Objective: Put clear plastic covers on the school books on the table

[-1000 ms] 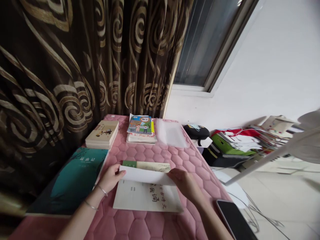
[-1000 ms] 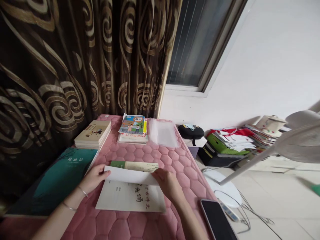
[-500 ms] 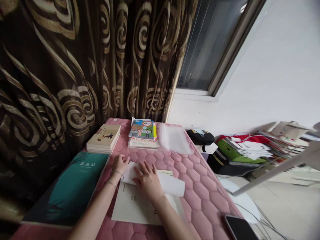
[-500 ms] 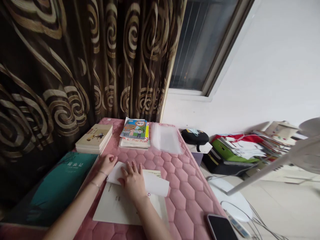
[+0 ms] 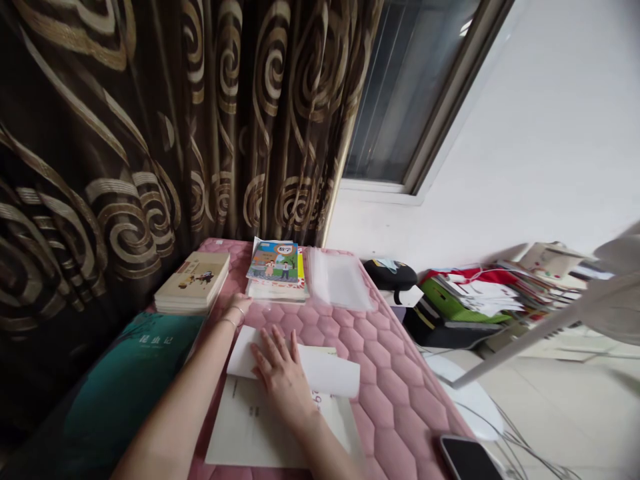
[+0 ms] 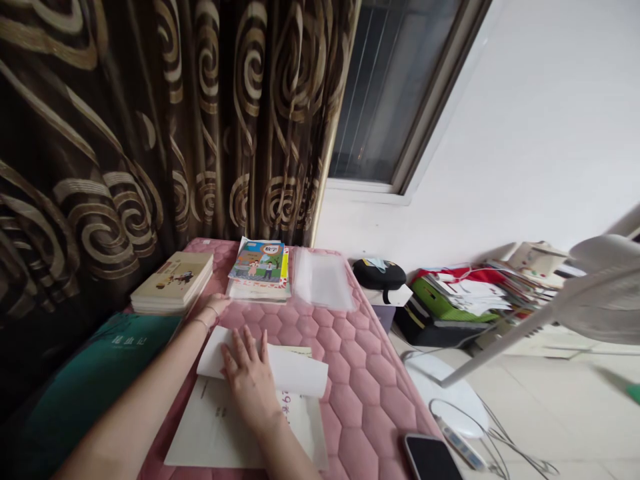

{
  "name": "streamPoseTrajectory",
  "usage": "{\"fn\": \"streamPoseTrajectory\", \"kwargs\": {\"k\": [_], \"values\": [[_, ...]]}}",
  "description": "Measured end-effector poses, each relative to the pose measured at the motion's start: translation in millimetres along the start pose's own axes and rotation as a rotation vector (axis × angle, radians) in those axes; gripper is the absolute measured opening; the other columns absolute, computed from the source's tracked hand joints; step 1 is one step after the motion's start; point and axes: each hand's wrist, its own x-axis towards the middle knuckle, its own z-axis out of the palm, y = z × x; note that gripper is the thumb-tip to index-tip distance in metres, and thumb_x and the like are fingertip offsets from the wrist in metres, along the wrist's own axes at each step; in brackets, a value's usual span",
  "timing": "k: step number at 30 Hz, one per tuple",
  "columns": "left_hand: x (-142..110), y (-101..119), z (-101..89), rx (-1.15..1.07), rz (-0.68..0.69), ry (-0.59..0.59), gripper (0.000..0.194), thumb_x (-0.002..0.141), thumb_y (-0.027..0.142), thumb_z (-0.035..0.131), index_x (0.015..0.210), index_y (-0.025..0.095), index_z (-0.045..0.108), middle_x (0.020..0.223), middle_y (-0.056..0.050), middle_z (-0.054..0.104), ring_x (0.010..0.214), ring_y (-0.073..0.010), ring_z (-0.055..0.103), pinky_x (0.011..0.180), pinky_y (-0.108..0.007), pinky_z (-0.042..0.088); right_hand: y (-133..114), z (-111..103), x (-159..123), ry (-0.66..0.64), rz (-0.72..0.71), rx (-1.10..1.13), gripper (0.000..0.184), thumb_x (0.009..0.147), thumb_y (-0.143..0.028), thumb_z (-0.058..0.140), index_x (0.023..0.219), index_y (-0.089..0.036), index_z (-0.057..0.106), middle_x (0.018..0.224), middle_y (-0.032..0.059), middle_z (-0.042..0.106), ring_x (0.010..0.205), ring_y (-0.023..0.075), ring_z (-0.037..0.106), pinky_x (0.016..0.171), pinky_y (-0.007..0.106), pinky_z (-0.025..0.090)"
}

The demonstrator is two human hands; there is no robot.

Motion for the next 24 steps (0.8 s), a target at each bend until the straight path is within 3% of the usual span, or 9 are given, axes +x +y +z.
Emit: {"fn": "streamPoseTrajectory", "kwargs": {"k": [5,9,12,17,21,24], "values": [[-23.1,5.9,-18.3,-0.230,-0.023,-0.136,0.015,0.090,0.031,0.053,0.084,0.018,0.048,0.084,-0.006,0.070,0.068,-0.0164,0.069,0.060,-0.027,0.053,3.7,3.3,-2.1,0.009,-0.024,-0.050,0.045,0.096,-0.023,0.044,0.141,-0.026,0.043,0.152,0.0087,0.034,0.141,0.0340,0.024,0.109,0.065,0.026],[-48.0,0.4,-29.9,-0.381,0.020,-0.166,0.025,0.084,0.040,0.057,0.079,0.021,0.040,0.084,-0.005,0.072,0.069,-0.0184,0.071,0.063,-0.030,0.054,2.5,3.7,-4.4,-0.043,-0.041,-0.062,0.051,0.095,-0.018,0.043,0.145,-0.027,0.036,0.153,0.0091,0.031,0.142,0.0352,0.021,0.109,0.067,0.022],[-66.5,-9.9,-31.1,-0.480,0.069,-0.173,0.035,0.075,0.050,0.064,0.080,0.022,0.043,0.081,-0.004,0.073,0.074,-0.0216,0.071,0.070,-0.035,0.055,0.7,3.4,-5.5,-0.053,-0.057,-0.058,0.054,0.094,-0.016,0.044,0.146,-0.027,0.033,0.154,0.0084,0.028,0.143,0.0342,0.020,0.111,0.066,0.018],[-95.5,-29.4,-28.9,-0.670,0.125,-0.182,0.051,0.067,0.047,0.073,0.105,0.018,0.055,0.086,-0.007,0.074,0.084,-0.0241,0.069,0.076,-0.035,0.052,-1.5,4.3,-7.2,-0.056,-0.062,-0.088,0.058,0.092,-0.014,0.045,0.147,-0.027,0.031,0.154,0.0073,0.030,0.142,0.0336,0.022,0.112,0.060,0.020],[-109.1,-38.0,-27.0,-0.690,0.103,-0.213,0.077,0.066,0.035,0.075,0.133,0.017,0.043,0.096,-0.010,0.073,0.090,-0.0255,0.068,0.080,-0.035,0.049,-3.3,5.4,-8.3,-0.059,-0.088,-0.092,0.062,0.090,-0.014,0.047,0.148,-0.029,0.029,0.153,0.0065,0.032,0.140,0.0334,0.026,0.112,0.058,0.021],[-111.8,-42.5,-24.8,-0.653,0.140,-0.186,0.079,0.067,0.033,0.073,0.138,0.018,0.042,0.118,-0.013,0.066,0.103,-0.0275,0.063,0.087,-0.036,0.048,-4.2,5.9,-8.6,-0.059,-0.095,-0.095,0.064,0.090,-0.014,0.047,0.149,-0.028,0.028,0.153,0.0069,0.031,0.140,0.0338,0.025,0.112,0.059,0.021]]}}
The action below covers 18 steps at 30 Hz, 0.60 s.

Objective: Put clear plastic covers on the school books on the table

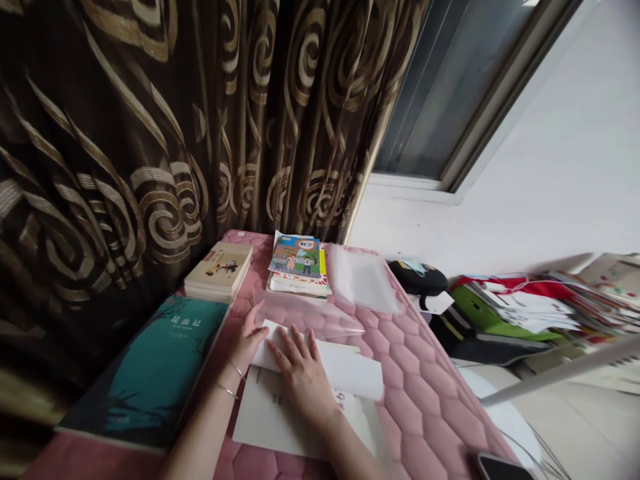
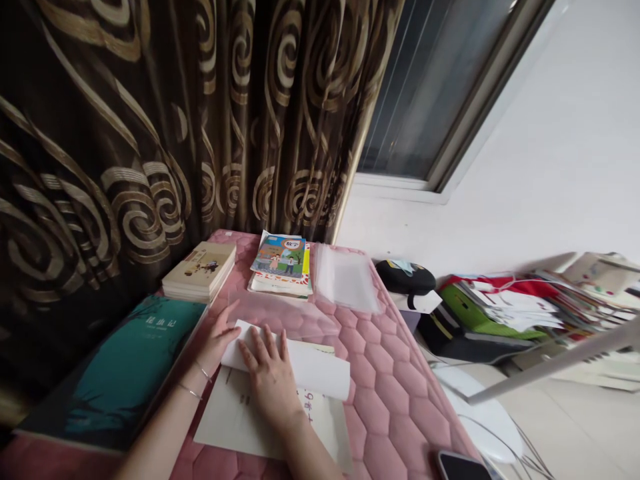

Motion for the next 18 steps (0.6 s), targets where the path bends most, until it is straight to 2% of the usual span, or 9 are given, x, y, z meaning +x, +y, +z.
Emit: {"fn": "streamPoseTrajectory", "kwargs": {"k": [3,5,8,11,13,16,18], "values": [[0.8,-5.1,-1.5,0.090,0.085,0.017,0.071,0.068,0.033,0.073,0.133,0.017,0.050,0.141,-0.013,0.050,0.122,-0.0307,0.051,0.099,-0.038,0.041,0.3,-0.5,0.4,0.004,0.002,-0.005,0.064,0.090,-0.014,0.047,0.149,-0.028,0.028,0.153,0.0065,0.031,0.141,0.0340,0.024,0.112,0.058,0.022],[2.3,-8.0,-2.5,0.124,0.123,0.001,0.068,0.070,0.034,0.071,0.132,0.017,0.051,0.145,-0.012,0.045,0.130,-0.0312,0.043,0.107,-0.040,0.034,0.9,-1.2,0.8,0.021,-0.003,-0.010,0.063,0.089,-0.014,0.047,0.149,-0.027,0.028,0.153,0.0064,0.032,0.141,0.0341,0.024,0.111,0.058,0.023],[3.9,-10.3,-3.6,0.139,0.147,-0.031,0.066,0.072,0.037,0.069,0.133,0.017,0.050,0.144,-0.012,0.047,0.135,-0.0305,0.037,0.112,-0.043,0.027,1.8,-1.6,1.6,0.063,-0.018,-0.010,0.061,0.090,-0.014,0.047,0.147,-0.027,0.032,0.152,0.0066,0.034,0.140,0.0338,0.024,0.111,0.058,0.022],[4.1,-10.9,-4.6,0.189,0.167,-0.030,0.062,0.073,0.042,0.068,0.128,0.018,0.054,0.139,-0.013,0.051,0.135,-0.0302,0.038,0.112,-0.043,0.027,2.0,-0.8,2.9,0.108,-0.031,0.004,0.055,0.091,-0.013,0.047,0.144,-0.025,0.038,0.150,0.0068,0.038,0.139,0.0323,0.025,0.111,0.057,0.021],[3.7,-11.2,-5.3,0.230,0.174,-0.020,0.060,0.074,0.045,0.068,0.126,0.018,0.056,0.137,-0.013,0.053,0.132,-0.0302,0.041,0.111,-0.043,0.030,2.7,-1.5,4.0,0.146,-0.022,0.038,0.047,0.092,-0.015,0.048,0.138,-0.024,0.047,0.144,0.0070,0.047,0.136,0.0295,0.032,0.111,0.055,0.022],[3.7,-12.3,-6.2,0.283,0.187,-0.006,0.060,0.075,0.048,0.066,0.125,0.017,0.055,0.136,-0.014,0.053,0.129,-0.0299,0.045,0.109,-0.043,0.032,8.0,-9.7,5.3,0.185,0.047,0.148,0.030,0.093,-0.021,0.052,0.121,-0.025,0.060,0.125,0.0058,0.061,0.122,0.0242,0.045,0.106,0.048,0.031],[4.5,-13.6,-6.7,0.306,0.202,0.007,0.061,0.076,0.049,0.065,0.126,0.015,0.054,0.136,-0.016,0.052,0.129,-0.0298,0.044,0.110,-0.043,0.031,16.4,-21.1,4.3,0.167,0.132,0.221,0.021,0.092,-0.024,0.055,0.110,-0.026,0.065,0.115,0.0050,0.065,0.112,0.0228,0.051,0.097,0.043,0.038]]}}
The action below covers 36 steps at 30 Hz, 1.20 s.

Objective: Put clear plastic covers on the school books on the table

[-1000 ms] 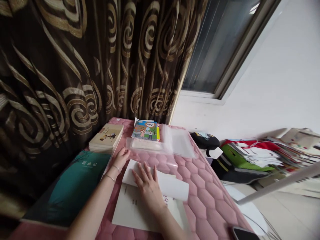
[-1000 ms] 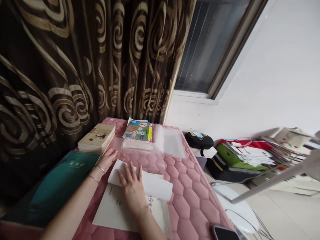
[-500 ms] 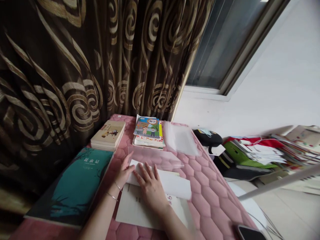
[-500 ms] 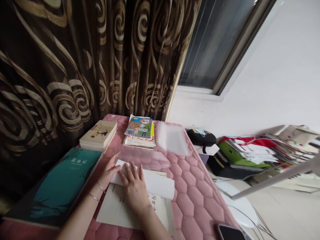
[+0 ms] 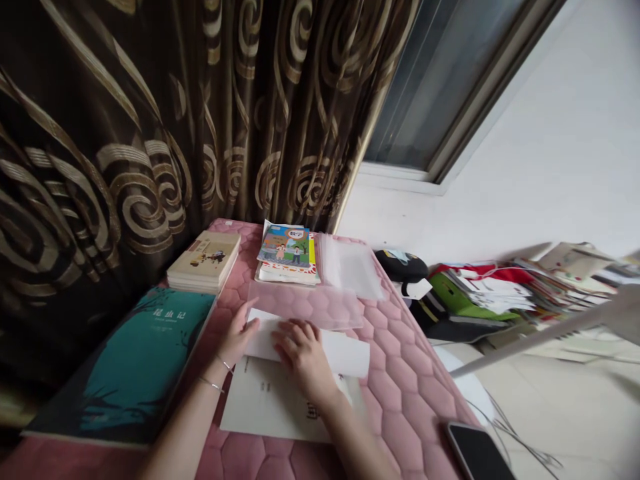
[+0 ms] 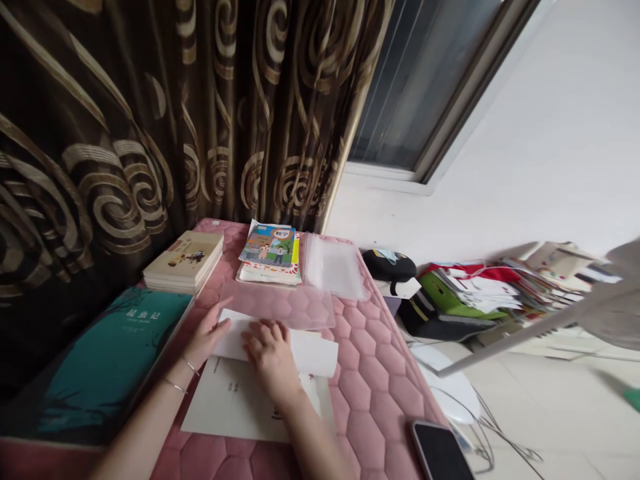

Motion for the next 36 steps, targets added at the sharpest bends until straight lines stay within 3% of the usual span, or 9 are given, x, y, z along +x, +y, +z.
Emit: {"fn": "streamPoseTrajectory", "kwargs": {"k": [3,5,9,12,16,22,27,32,36], "values": [[1.1,-1.9,0.1,-0.019,-0.013,0.006,0.062,0.078,0.049,0.063,0.128,0.015,0.052,0.136,-0.016,0.052,0.128,-0.0299,0.045,0.109,-0.045,0.032,17.0,-23.5,-1.2,-0.034,0.136,0.020,0.014,0.089,-0.024,0.057,0.098,-0.027,0.067,0.108,0.0059,0.064,0.103,0.0237,0.052,0.087,0.041,0.040],[1.7,-2.2,0.3,-0.061,-0.028,0.010,0.061,0.079,0.048,0.063,0.129,0.016,0.052,0.133,-0.015,0.055,0.125,-0.0299,0.048,0.106,-0.045,0.037,33.8,-34.7,-6.9,0.000,0.250,-0.002,0.015,0.087,-0.026,0.059,0.100,-0.027,0.066,0.112,0.0075,0.061,0.103,0.0261,0.050,0.087,0.044,0.039],[1.8,0.5,1.1,-0.112,-0.004,0.049,0.057,0.076,0.044,0.067,0.125,0.016,0.056,0.125,-0.012,0.061,0.124,-0.0296,0.050,0.105,-0.045,0.039,71.3,-35.3,-25.1,0.203,0.544,0.057,0.052,0.076,-0.041,0.066,0.123,-0.024,0.055,0.128,0.0119,0.051,0.116,0.0329,0.045,0.095,0.054,0.036],[1.0,4.7,2.1,-0.117,-0.003,0.048,0.056,0.076,0.043,0.068,0.124,0.017,0.056,0.123,-0.012,0.063,0.125,-0.0295,0.050,0.106,-0.044,0.039,91.6,-25.1,-35.3,0.287,0.754,0.297,0.074,0.066,-0.051,0.070,0.131,-0.022,0.048,0.132,0.0132,0.051,0.122,0.0335,0.044,0.098,0.051,0.038],[-0.5,10.9,3.1,-0.126,-0.035,0.027,0.057,0.077,0.044,0.066,0.125,0.016,0.054,0.123,-0.011,0.062,0.123,-0.0287,0.052,0.105,-0.043,0.040,102.6,-19.4,-39.1,0.298,0.995,0.685,0.081,0.060,-0.052,0.074,0.131,-0.021,0.049,0.122,0.0115,0.059,0.109,0.0280,0.057,0.087,0.039,0.049],[-2.9,18.2,4.0,-0.086,-0.087,0.060,0.055,0.077,0.045,0.066,0.122,0.016,0.054,0.126,-0.011,0.061,0.114,-0.0273,0.057,0.089,-0.035,0.049,105.9,-23.6,-38.7,0.398,1.004,0.894,0.080,0.055,-0.045,0.081,0.126,-0.018,0.054,0.092,0.0049,0.068,0.089,0.0230,0.063,0.076,0.035,0.052],[-2.7,19.8,4.6,-0.070,-0.118,0.081,0.058,0.073,0.047,0.069,0.120,0.016,0.053,0.117,-0.011,0.065,0.091,-0.0230,0.064,0.071,-0.030,0.051,106.9,-21.2,-38.2,0.468,0.994,0.900,0.078,0.052,-0.041,0.083,0.122,-0.019,0.058,0.090,0.0040,0.069,0.079,0.0209,0.062,0.066,0.032,0.052],[-3.1,20.3,5.6,-0.072,-0.069,0.112,0.057,0.073,0.046,0.068,0.118,0.015,0.054,0.116,-0.012,0.064,0.098,-0.0245,0.063,0.079,-0.033,0.050,104.2,-23.7,-35.6,0.491,0.981,0.908,0.075,0.052,-0.040,0.083,0.121,-0.020,0.060,0.102,0.0067,0.069,0.087,0.0224,0.062,0.069,0.032,0.053],[-3.8,22.1,6.0,-0.047,-0.031,0.106,0.056,0.075,0.046,0.067,0.121,0.017,0.054,0.109,-0.009,0.066,0.097,-0.0244,0.062,0.083,-0.036,0.049,101.7,-29.6,-34.9,0.426,1.017,0.989,0.069,0.054,-0.040,0.083,0.116,-0.021,0.063,0.099,0.0061,0.070,0.081,0.0226,0.064,0.064,0.032,0.052]]}}
